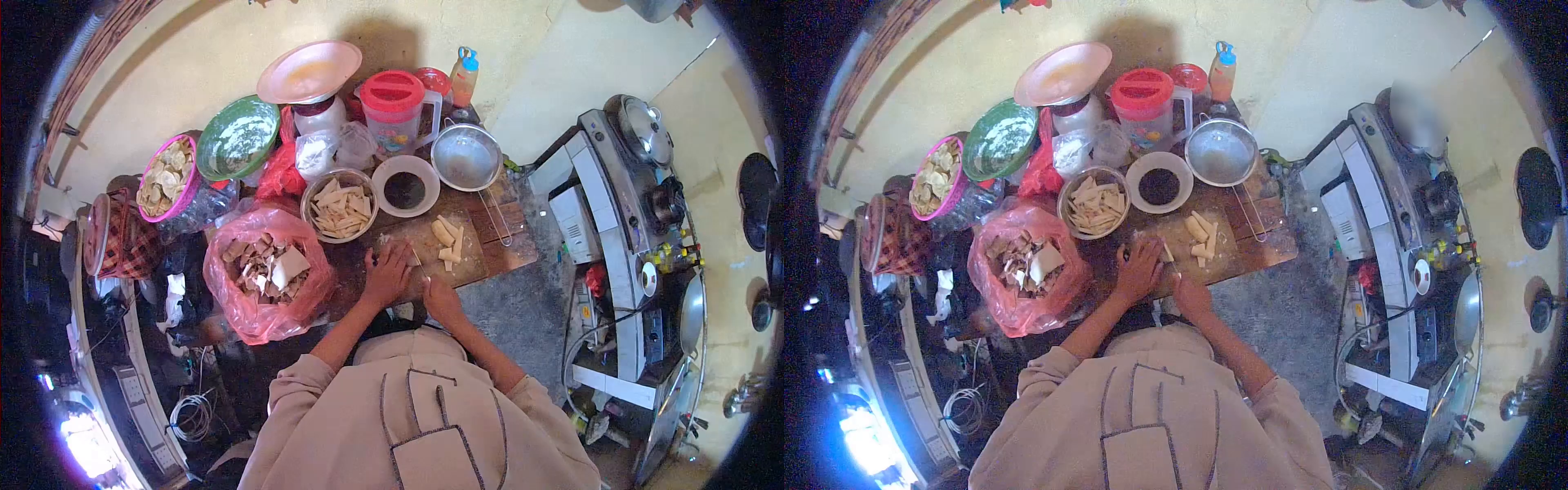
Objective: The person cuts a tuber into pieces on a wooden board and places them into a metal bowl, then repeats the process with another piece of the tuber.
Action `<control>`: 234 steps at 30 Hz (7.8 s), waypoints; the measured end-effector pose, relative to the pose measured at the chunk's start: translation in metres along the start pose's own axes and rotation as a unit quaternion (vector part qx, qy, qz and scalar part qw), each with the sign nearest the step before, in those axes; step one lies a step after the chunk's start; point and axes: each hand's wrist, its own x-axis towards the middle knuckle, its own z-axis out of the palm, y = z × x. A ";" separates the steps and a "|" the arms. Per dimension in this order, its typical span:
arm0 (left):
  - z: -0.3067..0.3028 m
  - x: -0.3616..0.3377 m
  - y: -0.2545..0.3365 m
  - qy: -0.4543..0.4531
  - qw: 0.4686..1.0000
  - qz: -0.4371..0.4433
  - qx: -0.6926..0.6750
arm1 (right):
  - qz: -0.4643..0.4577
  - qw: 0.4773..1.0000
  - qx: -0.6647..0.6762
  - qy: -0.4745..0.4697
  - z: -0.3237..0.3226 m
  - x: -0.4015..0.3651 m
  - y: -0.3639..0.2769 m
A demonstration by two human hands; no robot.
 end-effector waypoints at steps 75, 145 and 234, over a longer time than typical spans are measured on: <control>-0.016 0.050 0.014 -0.136 0.973 -0.026 -0.187 | 0.005 0.994 -0.102 -0.039 -0.015 -0.024 0.010; 0.014 0.072 -0.012 0.020 0.981 0.087 -0.173 | 0.009 1.000 0.014 -0.016 0.013 -0.008 0.011; 0.001 0.026 -0.030 0.081 0.919 -0.052 -0.381 | 0.097 0.989 0.114 0.012 0.028 -0.035 -0.015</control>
